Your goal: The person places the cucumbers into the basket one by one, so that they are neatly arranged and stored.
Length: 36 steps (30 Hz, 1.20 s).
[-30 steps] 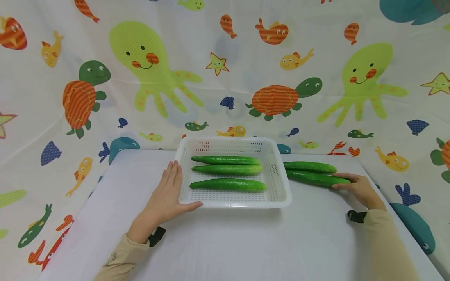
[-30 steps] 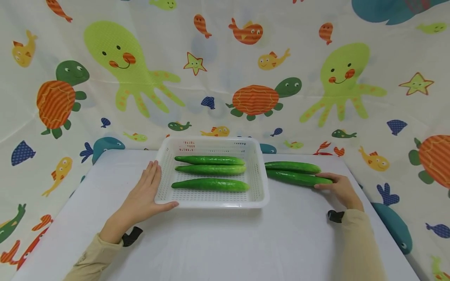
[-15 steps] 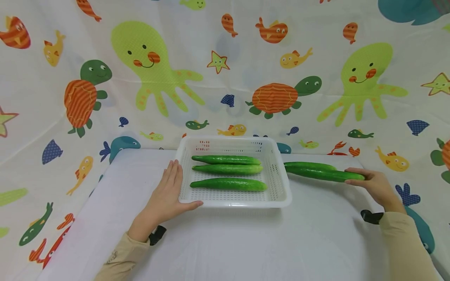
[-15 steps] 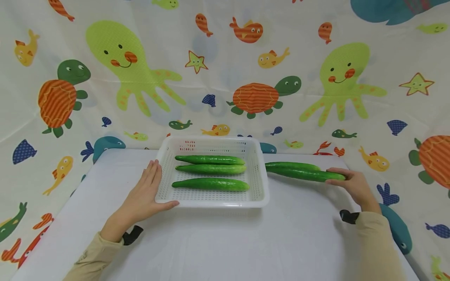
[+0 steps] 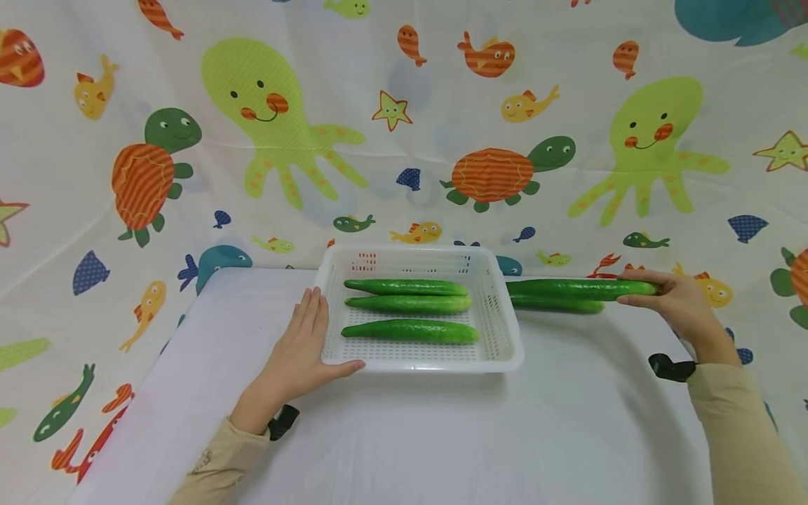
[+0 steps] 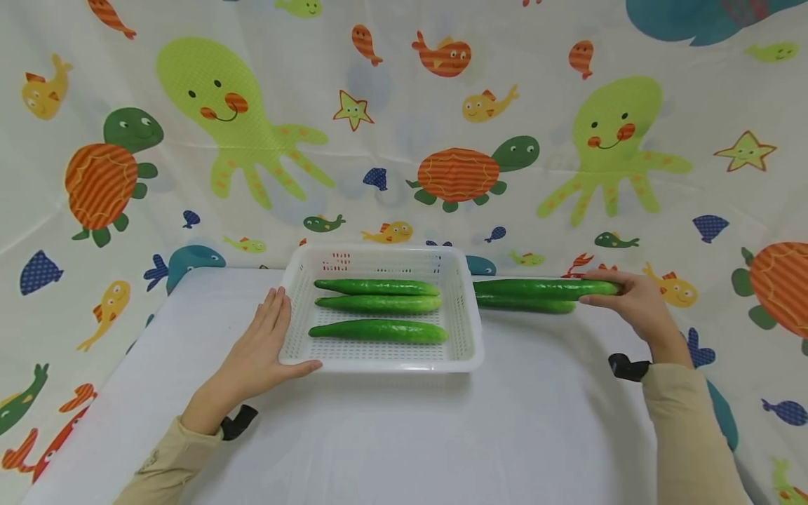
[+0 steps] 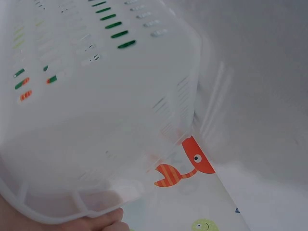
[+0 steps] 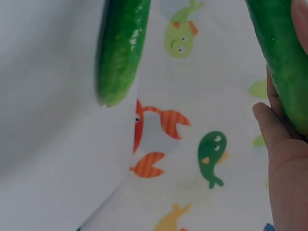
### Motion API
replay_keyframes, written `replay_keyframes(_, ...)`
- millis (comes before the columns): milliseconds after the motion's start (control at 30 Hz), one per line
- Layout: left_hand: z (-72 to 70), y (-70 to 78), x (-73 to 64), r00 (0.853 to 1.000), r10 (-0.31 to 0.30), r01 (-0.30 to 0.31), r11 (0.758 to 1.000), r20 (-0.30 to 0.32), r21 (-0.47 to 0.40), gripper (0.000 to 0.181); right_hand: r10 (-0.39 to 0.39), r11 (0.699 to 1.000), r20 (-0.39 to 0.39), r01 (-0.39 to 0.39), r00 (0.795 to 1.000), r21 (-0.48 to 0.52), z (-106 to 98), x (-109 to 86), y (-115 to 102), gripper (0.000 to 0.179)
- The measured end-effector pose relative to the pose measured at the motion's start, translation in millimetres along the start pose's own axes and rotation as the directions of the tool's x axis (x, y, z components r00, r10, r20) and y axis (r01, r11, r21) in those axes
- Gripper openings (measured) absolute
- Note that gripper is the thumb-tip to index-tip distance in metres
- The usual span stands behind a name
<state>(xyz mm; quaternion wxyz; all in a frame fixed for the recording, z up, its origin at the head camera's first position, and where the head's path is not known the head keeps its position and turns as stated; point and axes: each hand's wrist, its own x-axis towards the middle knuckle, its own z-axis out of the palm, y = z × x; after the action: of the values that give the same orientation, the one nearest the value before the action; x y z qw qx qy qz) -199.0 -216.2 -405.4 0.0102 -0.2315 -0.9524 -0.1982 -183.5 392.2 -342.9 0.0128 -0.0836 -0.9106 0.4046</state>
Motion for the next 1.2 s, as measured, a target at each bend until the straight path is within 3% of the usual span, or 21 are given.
replay_keyframes(200,1.1,-0.1,0.1,1.0,-0.006,0.006,1.0,0.005,0.0,0.131,-0.078,0.997,-0.04,0.078,0.996,-0.009,-8,2.1,-9,0.052)
replay_keyframes(400,1.3,-0.3,-1.1,1.0,-0.011,0.011,1.0,0.01,0.002,0.131,-0.046,0.996,-0.087,0.052,0.995,0.072,-19,-1.7,-11,0.046)
replay_keyframes(633,0.1,-0.1,-2.0,1.0,-0.009,0.009,1.0,0.01,0.005,0.131,-0.039,0.999,-0.118,0.043,0.992,0.028,-17,-4.6,-27,0.054)
replay_keyframes(833,0.2,-0.3,-0.7,1.0,-0.015,0.014,1.0,0.015,0.003,0.131,-0.075,0.991,-0.118,0.087,0.99,0.097,-5,-2.3,-53,0.05)
replay_keyframes(1067,0.9,-0.2,0.1,1.0,-0.013,0.013,1.0,0.006,0.01,0.131,-0.115,0.941,-0.076,0.133,0.99,0.31,23,1.0,-90,0.044)
replay_keyframes(1200,0.8,0.1,0.7,1.0,-0.015,0.015,1.0,0.009,0.008,0.132,-0.093,0.947,-0.048,0.103,0.995,0.303,41,2.2,-112,0.044)
